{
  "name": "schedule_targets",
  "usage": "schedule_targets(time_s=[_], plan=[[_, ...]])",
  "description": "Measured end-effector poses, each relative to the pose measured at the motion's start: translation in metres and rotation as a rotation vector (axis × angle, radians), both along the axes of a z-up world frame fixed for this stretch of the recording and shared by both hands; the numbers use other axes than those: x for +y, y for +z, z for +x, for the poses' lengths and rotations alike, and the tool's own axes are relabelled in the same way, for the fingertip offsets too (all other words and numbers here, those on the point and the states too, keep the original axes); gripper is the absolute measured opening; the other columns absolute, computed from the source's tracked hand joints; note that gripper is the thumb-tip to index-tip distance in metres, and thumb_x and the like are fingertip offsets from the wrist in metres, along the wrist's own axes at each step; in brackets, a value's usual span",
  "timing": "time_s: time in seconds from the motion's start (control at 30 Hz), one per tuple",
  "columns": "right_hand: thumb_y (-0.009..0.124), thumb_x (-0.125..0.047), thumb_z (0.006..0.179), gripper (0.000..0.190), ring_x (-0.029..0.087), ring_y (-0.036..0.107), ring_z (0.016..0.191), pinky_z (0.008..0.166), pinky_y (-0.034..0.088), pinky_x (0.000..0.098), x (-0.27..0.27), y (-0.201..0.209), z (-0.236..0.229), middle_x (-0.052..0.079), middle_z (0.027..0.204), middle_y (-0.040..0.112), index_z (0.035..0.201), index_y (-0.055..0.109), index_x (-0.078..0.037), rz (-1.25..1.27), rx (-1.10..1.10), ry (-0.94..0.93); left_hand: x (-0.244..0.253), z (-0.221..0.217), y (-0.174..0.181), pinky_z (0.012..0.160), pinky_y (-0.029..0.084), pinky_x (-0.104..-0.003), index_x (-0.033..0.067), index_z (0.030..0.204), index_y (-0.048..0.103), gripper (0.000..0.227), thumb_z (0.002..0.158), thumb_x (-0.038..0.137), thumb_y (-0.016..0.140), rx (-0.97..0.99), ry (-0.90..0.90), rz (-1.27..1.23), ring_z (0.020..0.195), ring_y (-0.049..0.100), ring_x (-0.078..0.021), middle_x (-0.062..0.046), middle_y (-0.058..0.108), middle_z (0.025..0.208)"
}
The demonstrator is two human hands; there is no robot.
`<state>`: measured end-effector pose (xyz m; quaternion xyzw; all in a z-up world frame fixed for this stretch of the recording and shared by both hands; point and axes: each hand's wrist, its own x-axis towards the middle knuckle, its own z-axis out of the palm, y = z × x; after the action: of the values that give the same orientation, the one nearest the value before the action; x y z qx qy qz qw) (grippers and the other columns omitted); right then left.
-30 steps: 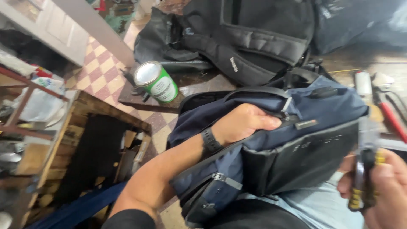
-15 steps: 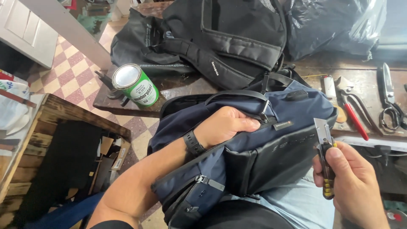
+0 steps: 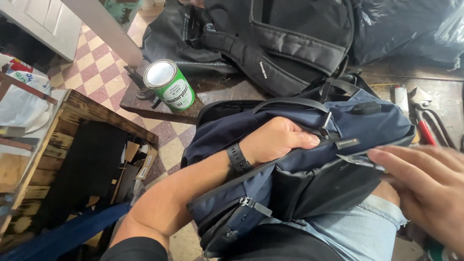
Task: The person holds a dark blue backpack on their lap and uses a utility knife to cut a black strap near the zipper. They repeatedly slice through the strap material while holding the bag steady with their other hand.
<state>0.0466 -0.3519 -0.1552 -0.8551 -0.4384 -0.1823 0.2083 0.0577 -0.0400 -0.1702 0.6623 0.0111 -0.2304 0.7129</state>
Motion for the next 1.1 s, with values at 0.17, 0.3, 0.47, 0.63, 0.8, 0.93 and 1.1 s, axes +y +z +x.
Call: schedule_targets(time_s=[0.17,0.3,0.47,0.63,0.8,0.93,1.1], plan=[[0.061,-0.032,0.094,0.05,0.026,0.068,0.118,0.111,0.049,0.054,0.002,0.021,0.028,-0.001,0.144,0.069,0.144,0.063,-0.025,-0.249,-0.201,0.036,-0.002,-0.005,0.006,0.097,0.057,-0.025,-0.0003,0.105,0.083,0.022,0.093,0.017,0.075,0.011,0.001,0.004,0.098,0.073,-0.0121,-0.006,0.081,0.104],[0.071,-0.022,0.083,0.063,0.021,0.068,0.123,0.114,0.045,0.0568,0.002,0.018,0.047,-0.008,0.148,0.067,0.144,0.061,-0.035,-0.327,-0.298,0.056,-0.002,-0.008,0.007,0.086,0.058,-0.026,0.0025,0.093,0.081,0.016,0.095,0.017,0.074,0.026,0.002,-0.071,0.087,0.071,-0.0114,-0.003,0.078,0.092],[0.075,-0.028,0.082,0.062,0.022,0.069,0.122,0.115,0.046,0.059,0.006,0.015,0.053,-0.009,0.143,0.068,0.142,0.063,-0.035,-0.337,-0.35,0.078,-0.001,-0.006,-0.002,0.095,0.057,-0.027,-0.0004,0.101,0.081,0.016,0.097,0.013,0.073,-0.014,-0.021,-0.148,0.096,0.072,-0.0122,-0.004,0.079,0.101],[0.072,-0.02,0.091,0.05,0.025,0.071,0.115,0.108,0.048,0.0557,0.012,0.019,0.053,-0.005,0.137,0.072,0.139,0.067,-0.03,-0.29,-0.317,0.111,-0.002,-0.006,0.0,0.093,0.058,-0.026,-0.0013,0.102,0.081,0.017,0.097,0.013,0.073,0.001,-0.014,-0.138,0.095,0.071,-0.0122,-0.004,0.079,0.1],[0.069,-0.026,0.094,0.043,0.023,0.072,0.115,0.105,0.049,0.0536,0.017,0.024,0.047,-0.008,0.136,0.073,0.136,0.069,-0.032,-0.282,-0.303,0.069,-0.002,-0.008,0.007,0.091,0.057,-0.026,-0.0004,0.1,0.081,0.018,0.096,0.015,0.073,0.012,-0.007,-0.086,0.092,0.07,-0.0113,-0.003,0.078,0.097],[0.07,-0.018,0.096,0.042,0.025,0.072,0.111,0.101,0.049,0.0512,0.019,0.024,0.049,-0.006,0.134,0.074,0.136,0.07,-0.028,-0.255,-0.299,0.096,-0.002,-0.007,0.005,0.088,0.056,-0.026,0.0008,0.097,0.081,0.016,0.096,0.014,0.073,0.007,-0.011,-0.082,0.091,0.069,-0.0106,-0.001,0.076,0.095],[0.07,-0.016,0.095,0.044,0.024,0.072,0.113,0.102,0.051,0.0503,0.019,0.022,0.049,-0.006,0.134,0.074,0.138,0.07,-0.029,-0.274,-0.312,0.09,-0.001,-0.009,0.006,0.09,0.056,-0.026,0.0011,0.098,0.081,0.016,0.097,0.015,0.072,-0.004,-0.022,-0.1,0.092,0.068,-0.0099,0.0,0.077,0.097]])
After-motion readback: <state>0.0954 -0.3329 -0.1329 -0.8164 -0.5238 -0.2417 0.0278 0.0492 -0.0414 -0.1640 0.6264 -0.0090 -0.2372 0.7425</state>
